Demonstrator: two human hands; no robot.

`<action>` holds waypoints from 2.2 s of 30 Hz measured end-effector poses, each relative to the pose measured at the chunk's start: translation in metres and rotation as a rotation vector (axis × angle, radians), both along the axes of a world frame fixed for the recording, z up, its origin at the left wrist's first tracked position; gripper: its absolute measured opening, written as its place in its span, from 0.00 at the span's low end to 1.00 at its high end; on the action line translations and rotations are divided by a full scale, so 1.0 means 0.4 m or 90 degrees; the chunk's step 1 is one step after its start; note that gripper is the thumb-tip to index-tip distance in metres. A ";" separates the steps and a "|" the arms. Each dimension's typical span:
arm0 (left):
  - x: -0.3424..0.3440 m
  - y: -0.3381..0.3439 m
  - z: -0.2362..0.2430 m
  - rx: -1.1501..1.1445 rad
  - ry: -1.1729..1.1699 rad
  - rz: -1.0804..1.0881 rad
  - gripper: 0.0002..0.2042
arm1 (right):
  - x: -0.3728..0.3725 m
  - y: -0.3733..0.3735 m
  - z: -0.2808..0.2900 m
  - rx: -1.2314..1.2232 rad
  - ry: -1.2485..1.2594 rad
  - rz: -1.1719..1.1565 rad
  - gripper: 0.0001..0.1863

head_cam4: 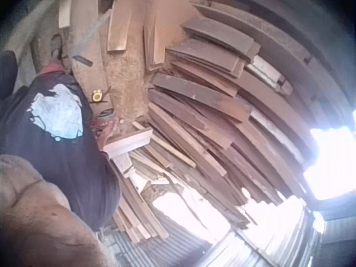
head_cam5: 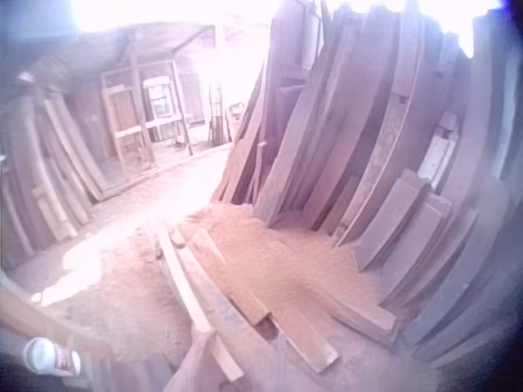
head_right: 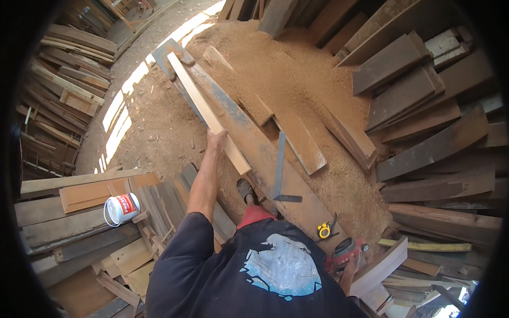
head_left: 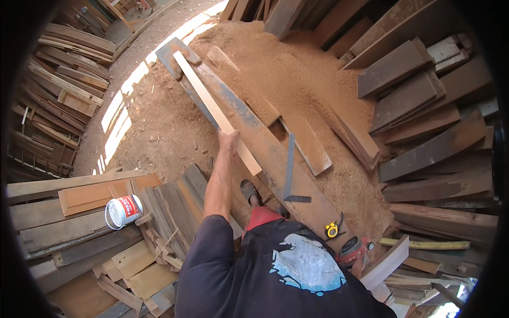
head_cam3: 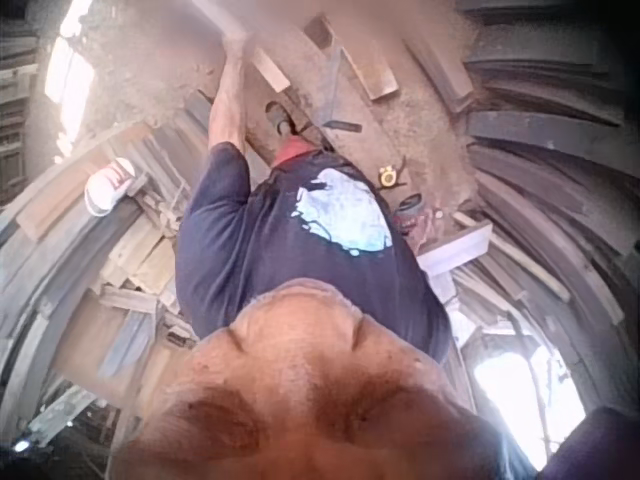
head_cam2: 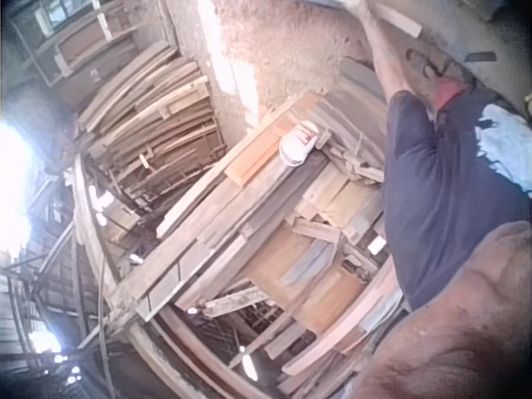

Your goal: The person marks wood boards with a square and pencil, and planes the edges of the boards using a power planer in a workshop.

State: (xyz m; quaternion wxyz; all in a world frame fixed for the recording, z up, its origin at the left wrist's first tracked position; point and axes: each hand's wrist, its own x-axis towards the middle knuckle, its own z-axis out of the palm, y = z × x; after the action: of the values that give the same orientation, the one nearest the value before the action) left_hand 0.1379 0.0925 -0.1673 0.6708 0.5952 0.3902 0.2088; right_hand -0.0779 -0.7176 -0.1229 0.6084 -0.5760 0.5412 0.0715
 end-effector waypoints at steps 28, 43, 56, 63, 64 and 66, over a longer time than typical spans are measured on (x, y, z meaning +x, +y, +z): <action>-0.561 -0.590 0.059 -0.003 0.296 -0.638 0.28 | 0.465 1.245 0.323 0.166 -0.406 1.060 0.29; -0.406 -0.543 0.028 -0.438 -0.138 -0.828 0.16 | 0.687 1.791 0.337 0.012 -0.504 1.087 0.35; -0.304 -0.029 0.101 -0.638 -0.186 -0.542 0.09 | 0.980 2.382 0.327 0.018 -0.593 1.041 0.37; -0.236 0.211 0.104 -0.556 -0.196 -0.402 0.10 | 1.110 2.648 0.391 0.038 -0.549 1.096 0.39; -0.218 0.235 0.110 -0.535 -0.189 -0.381 0.10 | 1.123 2.682 0.401 0.035 -0.551 1.101 0.39; -0.175 0.267 0.125 -0.493 -0.173 -0.339 0.10 | 1.156 2.750 0.397 0.019 -0.551 1.104 0.36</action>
State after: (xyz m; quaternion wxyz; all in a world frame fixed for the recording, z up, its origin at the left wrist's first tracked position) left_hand 0.0678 0.1994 -0.1175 0.9178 0.3485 0.1821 -0.0545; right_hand 0.3843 0.3824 0.0357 0.4980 -0.7440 -0.3433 0.2840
